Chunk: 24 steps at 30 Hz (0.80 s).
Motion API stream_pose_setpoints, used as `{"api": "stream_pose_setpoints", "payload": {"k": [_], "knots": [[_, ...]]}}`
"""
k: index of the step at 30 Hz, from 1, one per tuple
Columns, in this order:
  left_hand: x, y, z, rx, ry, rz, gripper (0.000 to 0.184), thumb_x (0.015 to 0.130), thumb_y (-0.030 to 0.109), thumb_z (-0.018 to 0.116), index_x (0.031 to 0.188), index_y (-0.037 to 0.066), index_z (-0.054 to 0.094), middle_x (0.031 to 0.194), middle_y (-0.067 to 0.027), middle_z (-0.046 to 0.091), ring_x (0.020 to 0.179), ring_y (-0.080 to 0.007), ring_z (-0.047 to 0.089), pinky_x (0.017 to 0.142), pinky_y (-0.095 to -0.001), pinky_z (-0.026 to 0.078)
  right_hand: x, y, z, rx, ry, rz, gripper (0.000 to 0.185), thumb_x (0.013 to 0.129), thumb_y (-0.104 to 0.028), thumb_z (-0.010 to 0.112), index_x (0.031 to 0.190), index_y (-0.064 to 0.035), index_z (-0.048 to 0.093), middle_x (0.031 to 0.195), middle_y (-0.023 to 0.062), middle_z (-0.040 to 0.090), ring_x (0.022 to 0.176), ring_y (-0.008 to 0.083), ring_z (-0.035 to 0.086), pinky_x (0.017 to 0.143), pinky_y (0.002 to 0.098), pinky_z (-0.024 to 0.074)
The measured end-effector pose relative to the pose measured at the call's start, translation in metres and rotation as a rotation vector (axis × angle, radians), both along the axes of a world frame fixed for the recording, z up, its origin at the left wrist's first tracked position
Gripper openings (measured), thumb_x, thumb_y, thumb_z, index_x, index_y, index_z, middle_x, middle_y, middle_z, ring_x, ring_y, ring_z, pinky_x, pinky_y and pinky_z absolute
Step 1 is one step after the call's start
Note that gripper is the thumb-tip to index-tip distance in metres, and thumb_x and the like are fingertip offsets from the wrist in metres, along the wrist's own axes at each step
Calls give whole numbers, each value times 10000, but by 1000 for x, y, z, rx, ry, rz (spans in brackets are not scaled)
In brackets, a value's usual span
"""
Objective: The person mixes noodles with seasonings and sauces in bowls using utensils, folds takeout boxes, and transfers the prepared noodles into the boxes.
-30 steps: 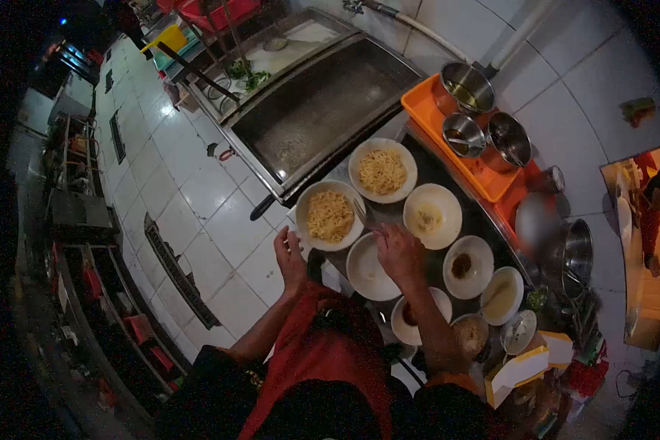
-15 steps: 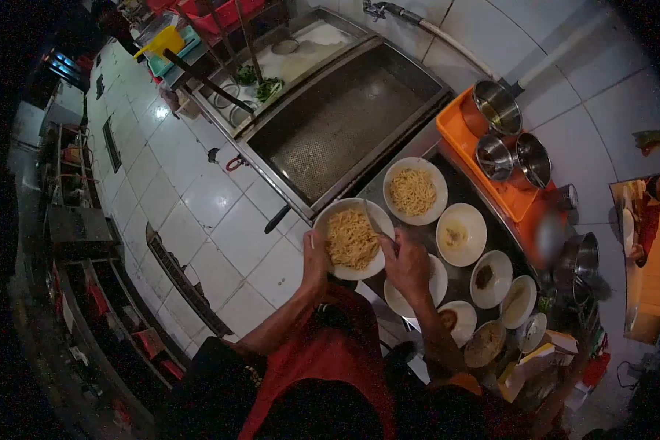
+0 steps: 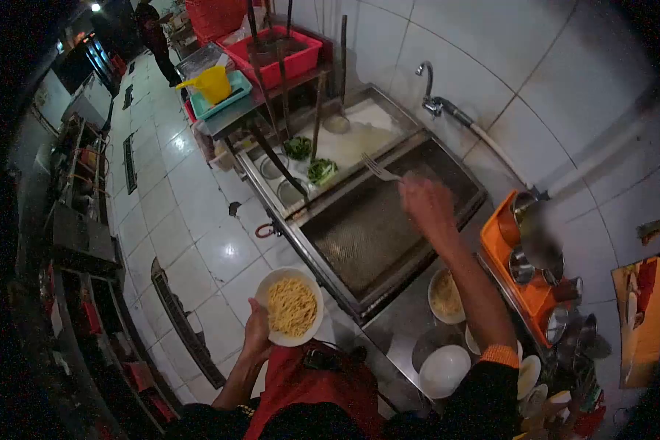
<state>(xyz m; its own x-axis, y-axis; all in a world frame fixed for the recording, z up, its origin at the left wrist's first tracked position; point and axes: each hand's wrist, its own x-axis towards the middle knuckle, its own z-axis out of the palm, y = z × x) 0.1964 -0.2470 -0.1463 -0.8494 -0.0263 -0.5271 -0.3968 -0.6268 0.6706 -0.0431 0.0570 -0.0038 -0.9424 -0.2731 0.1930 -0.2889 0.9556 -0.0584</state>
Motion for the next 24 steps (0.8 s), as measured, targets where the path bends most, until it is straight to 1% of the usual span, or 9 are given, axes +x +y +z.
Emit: {"api": "stream_pose_setpoints", "payload": {"k": [2, 5, 8, 15, 17, 18, 20, 22, 24], "knots": [[-17, -40, 0, -62, -15, 32, 701, 936, 559, 322, 1344, -10, 319, 1237, -151, 513, 1106, -227, 542, 929, -363, 468, -91, -40, -15, 119, 300, 274, 128, 846, -149, 513, 821, -41, 577, 788, 142, 600, 778, 298, 602, 610, 419, 496], [-45, -101, -5, -118, -161, 95, 675, 936, 547, 350, 1312, -14, 352, 1195, -147, 531, 1061, -225, 561, 885, -355, 487, -212, -98, -27, 388, 216, 275, 189, 860, -142, 476, 951, -26, 594, 1053, 135, 608, 1036, 289, 567, 829, 402, 480], [-67, -154, -4, -208, -97, 176, 646, 939, 540, 355, 1263, -18, 384, 1138, -142, 549, 1000, -230, 585, 844, -355, 507, -317, -125, -56, 665, 306, 504, 312, 880, -185, 471, 1095, 6, 591, 1199, 137, 542, 1229, 270, 410, 1094, 395, 253], [-112, -231, -3, -348, -196, 309, 796, 867, 669, 383, 1234, -36, 420, 1080, -145, 581, 919, -249, 626, 759, -377, 541, -421, -134, -56, 740, 479, 730, 321, 891, -220, 462, 1046, 5, 629, 1178, 119, 567, 1212, 268, 434, 1104, 386, 232], [-126, -241, -3, -346, -179, 305, 832, 844, 696, 394, 1221, -44, 421, 1085, -151, 578, 916, -254, 626, 749, -389, 542, -435, -124, -68, 1111, 104, 315, 327, 886, -239, 473, 1052, -10, 637, 1126, 130, 597, 1160, 271, 494, 1040, 383, 332], [-132, -245, -2, -362, -210, 289, 831, 847, 695, 394, 1226, -44, 419, 1091, -154, 577, 921, -257, 625, 748, -391, 541, -434, -120, -66, 1116, 93, 309, 327, 886, -239, 473, 1052, -10, 637, 1126, 130, 597, 1160, 271, 494, 1040, 383, 332], [-139, -250, -3, -373, -249, 246, 830, 850, 693, 393, 1230, -44, 417, 1098, -156, 576, 926, -260, 623, 748, -393, 541, -413, -109, -52, 960, -429, 161, 334, 902, -254, 461, 1084, -39, 639, 1095, 134, 613, 1083, 243, 552, 907, 392, 448], [-146, -257, -8, -339, -405, 212, 645, 942, 517, 402, 1230, -61, 401, 1101, -171, 572, 957, -269, 617, 778, -379, 539, -378, -72, -52, 931, -559, 456, 312, 900, -224, 484, 1131, -66, 619, 1047, 126, 630, 942, 228, 611, 738, 405, 510], [-154, -251, -15, -267, -372, 196, 643, 947, 508, 399, 1230, -69, 402, 1108, -174, 570, 961, -273, 615, 779, -384, 538, -358, 58, -180, 272, -621, 149, 273, 915, -362, 502, 1003, -129, 614, 728, 41, 594, 598, 151, 572, 536, 368, 464]]}}
